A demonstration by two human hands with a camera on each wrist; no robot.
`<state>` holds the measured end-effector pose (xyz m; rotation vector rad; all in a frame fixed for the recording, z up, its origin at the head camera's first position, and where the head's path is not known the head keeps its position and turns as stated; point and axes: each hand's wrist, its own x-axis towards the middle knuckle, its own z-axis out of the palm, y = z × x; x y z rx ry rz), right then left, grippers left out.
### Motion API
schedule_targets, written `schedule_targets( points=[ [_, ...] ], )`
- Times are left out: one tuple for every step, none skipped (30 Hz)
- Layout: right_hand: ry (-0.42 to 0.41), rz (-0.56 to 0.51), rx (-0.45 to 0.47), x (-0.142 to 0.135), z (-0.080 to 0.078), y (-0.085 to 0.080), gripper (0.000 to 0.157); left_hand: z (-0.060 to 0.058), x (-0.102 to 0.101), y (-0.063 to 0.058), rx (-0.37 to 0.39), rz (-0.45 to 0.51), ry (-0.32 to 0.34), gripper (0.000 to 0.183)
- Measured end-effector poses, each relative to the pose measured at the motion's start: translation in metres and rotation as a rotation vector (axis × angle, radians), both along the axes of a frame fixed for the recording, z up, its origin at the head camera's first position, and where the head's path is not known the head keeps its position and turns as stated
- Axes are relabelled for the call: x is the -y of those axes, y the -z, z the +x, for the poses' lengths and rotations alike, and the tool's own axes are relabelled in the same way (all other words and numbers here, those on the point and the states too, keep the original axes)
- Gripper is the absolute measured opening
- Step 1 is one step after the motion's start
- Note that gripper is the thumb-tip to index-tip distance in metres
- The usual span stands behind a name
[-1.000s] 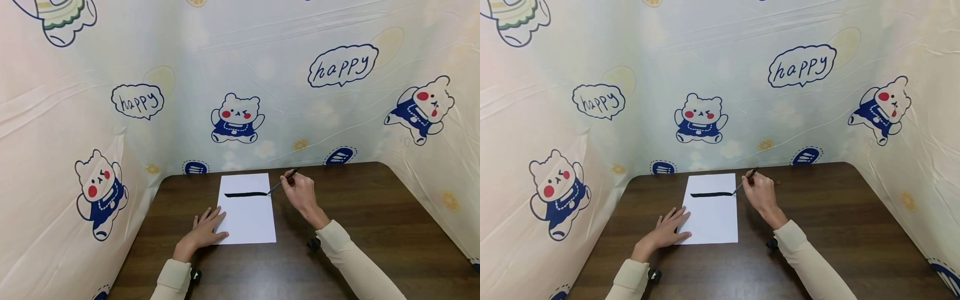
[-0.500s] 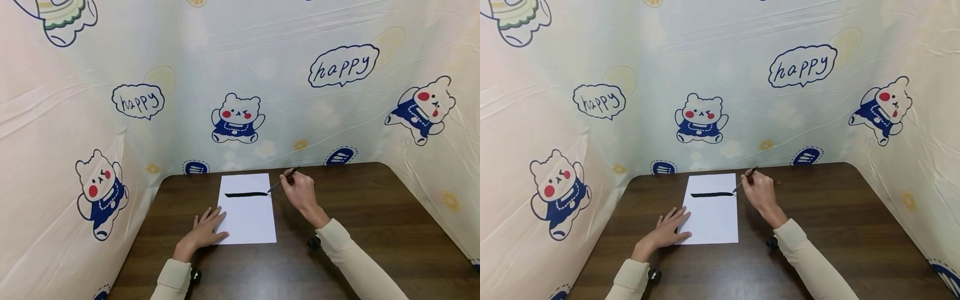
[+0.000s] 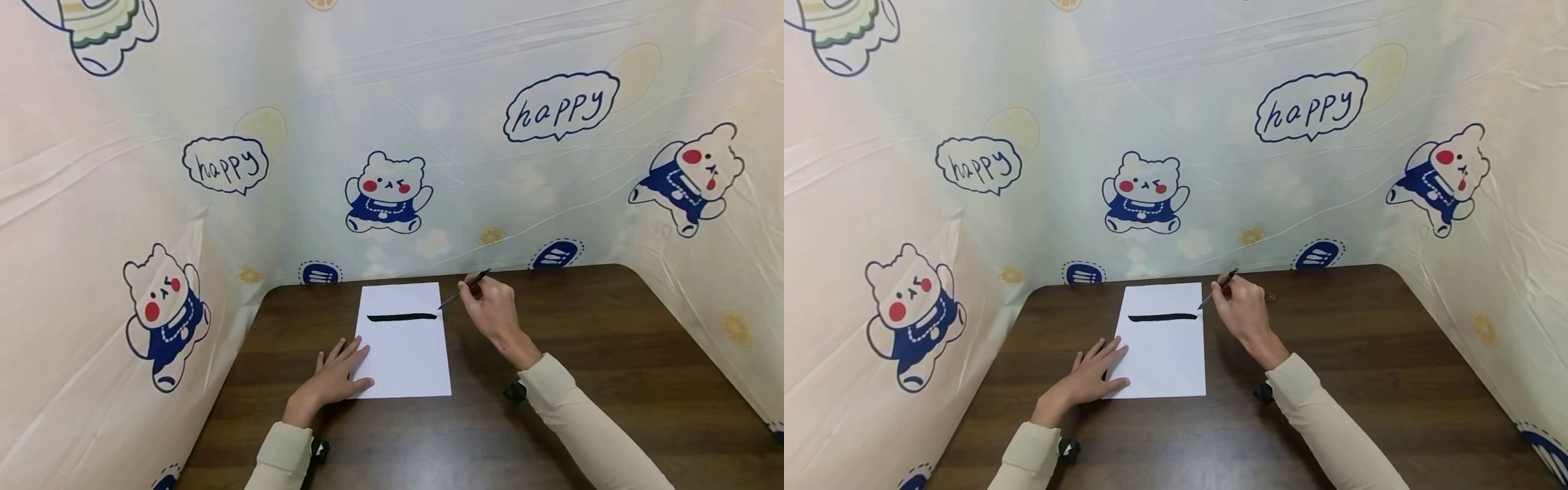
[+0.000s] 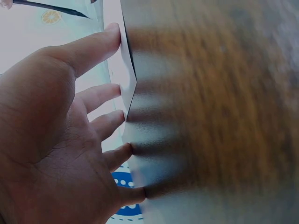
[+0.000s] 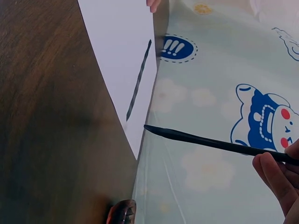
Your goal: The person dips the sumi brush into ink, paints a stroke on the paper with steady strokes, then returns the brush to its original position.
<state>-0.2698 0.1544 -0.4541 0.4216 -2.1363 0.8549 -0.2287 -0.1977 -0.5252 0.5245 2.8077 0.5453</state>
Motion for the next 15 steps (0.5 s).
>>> schedule_targets(
  points=[
    [-0.002, 0.001, -0.008, 0.0, 0.0, -0.001, 0.012, 0.0, 0.0, 0.0, 0.001, -0.002, 0.001, 0.075],
    [-0.001, 0.006, -0.016, -0.001, 0.0, -0.002, 0.011, 0.0, 0.0, 0.0, -0.001, 0.002, 0.002, 0.075],
    [0.001, 0.013, -0.023, -0.001, 0.0, -0.003, 0.011, 0.0, 0.0, 0.0, 0.001, -0.003, 0.003, 0.075],
    [0.002, 0.018, -0.029, -0.002, 0.0, -0.003, 0.01, -0.001, 0.0, 0.0, 0.0, -0.003, 0.003, 0.075],
    [0.005, 0.023, -0.034, -0.002, 0.0, -0.004, 0.01, -0.001, 0.0, 0.001, 0.001, -0.002, 0.003, 0.075],
    [0.006, 0.026, -0.038, -0.003, 0.0, -0.005, 0.01, 0.0, 0.001, 0.001, 0.0, 0.001, 0.002, 0.075],
    [0.008, 0.028, -0.041, -0.004, 0.0, -0.006, 0.009, -0.001, 0.001, 0.001, 0.0, 0.001, 0.002, 0.075],
    [0.011, 0.033, -0.042, -0.004, 0.0, -0.006, 0.009, -0.001, 0.001, 0.001, -0.002, 0.004, 0.002, 0.075],
    [0.012, 0.034, -0.042, -0.005, 0.0, -0.008, 0.009, -0.001, 0.001, 0.001, 0.0, 0.002, 0.002, 0.075],
    [0.014, 0.035, -0.042, -0.006, 0.0, -0.008, 0.01, -0.001, 0.001, 0.001, 0.0, 0.005, 0.002, 0.075],
    [0.015, 0.036, -0.044, -0.007, 0.0, -0.009, 0.01, -0.001, 0.001, 0.001, 0.0, 0.007, 0.001, 0.075],
    [0.014, 0.035, -0.044, -0.007, 0.0, -0.01, 0.01, -0.001, 0.001, 0.001, -0.001, 0.007, 0.001, 0.075],
    [0.017, 0.038, -0.046, -0.008, 0.001, -0.011, 0.01, -0.001, 0.001, 0.001, 0.0, 0.006, 0.001, 0.075],
    [0.018, 0.04, -0.046, -0.009, 0.001, -0.012, 0.01, -0.002, 0.001, 0.002, 0.0, 0.008, 0.001, 0.075],
    [0.02, 0.041, -0.048, -0.009, 0.001, -0.013, 0.01, -0.002, 0.001, 0.002, 0.0, 0.006, 0.002, 0.075]
  ],
)
